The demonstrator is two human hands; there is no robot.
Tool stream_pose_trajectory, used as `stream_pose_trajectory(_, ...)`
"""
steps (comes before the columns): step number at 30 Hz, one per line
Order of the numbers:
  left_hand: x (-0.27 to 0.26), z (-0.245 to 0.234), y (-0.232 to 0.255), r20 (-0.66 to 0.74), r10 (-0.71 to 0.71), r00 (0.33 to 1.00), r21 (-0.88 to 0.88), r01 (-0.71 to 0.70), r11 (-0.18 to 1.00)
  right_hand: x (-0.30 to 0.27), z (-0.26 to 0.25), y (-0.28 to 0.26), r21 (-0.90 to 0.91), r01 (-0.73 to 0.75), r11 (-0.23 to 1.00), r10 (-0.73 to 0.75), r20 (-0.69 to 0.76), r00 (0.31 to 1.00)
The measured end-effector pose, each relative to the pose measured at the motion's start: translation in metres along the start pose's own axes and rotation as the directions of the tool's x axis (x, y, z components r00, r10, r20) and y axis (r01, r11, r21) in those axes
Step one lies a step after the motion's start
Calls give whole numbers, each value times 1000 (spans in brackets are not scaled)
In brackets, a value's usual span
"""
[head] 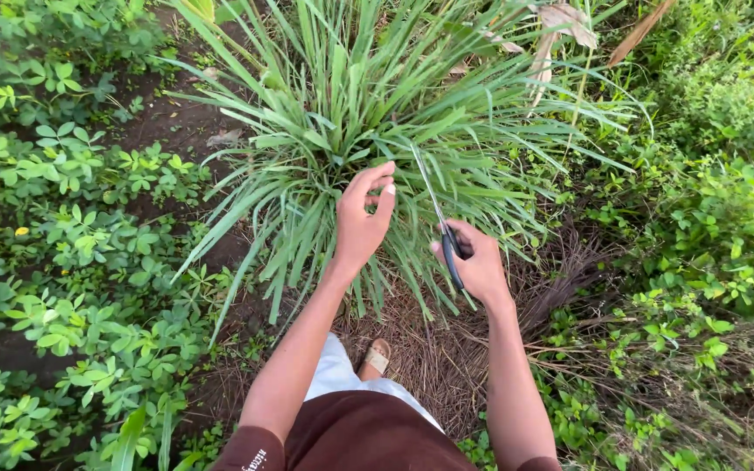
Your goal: Trimming leaves from a lemongrass plant using a pair of scissors.
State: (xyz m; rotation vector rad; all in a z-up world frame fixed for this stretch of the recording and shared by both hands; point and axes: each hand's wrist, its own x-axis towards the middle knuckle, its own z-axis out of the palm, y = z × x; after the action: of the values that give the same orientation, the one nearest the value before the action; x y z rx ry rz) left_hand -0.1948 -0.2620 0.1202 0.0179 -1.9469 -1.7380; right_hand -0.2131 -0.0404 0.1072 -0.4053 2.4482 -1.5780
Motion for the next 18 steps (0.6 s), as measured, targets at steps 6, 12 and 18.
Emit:
stream_pose_trajectory(6, 8, -49, 15, -57, 18, 998, 17, -17, 1000, 6, 31, -40, -124, -30, 992, 29, -15, 999)
stream_pose_trajectory(12, 9, -106, 9, -100, -8, 995, 26, 11, 1000, 8, 77, -65, -196, 33, 980, -44, -51, 998)
stream_pose_trajectory(18, 18, -153, 20, -84, 37, 996, 44, -33, 998, 6, 104, -95, -352, -54, 935, 8, -131, 991)
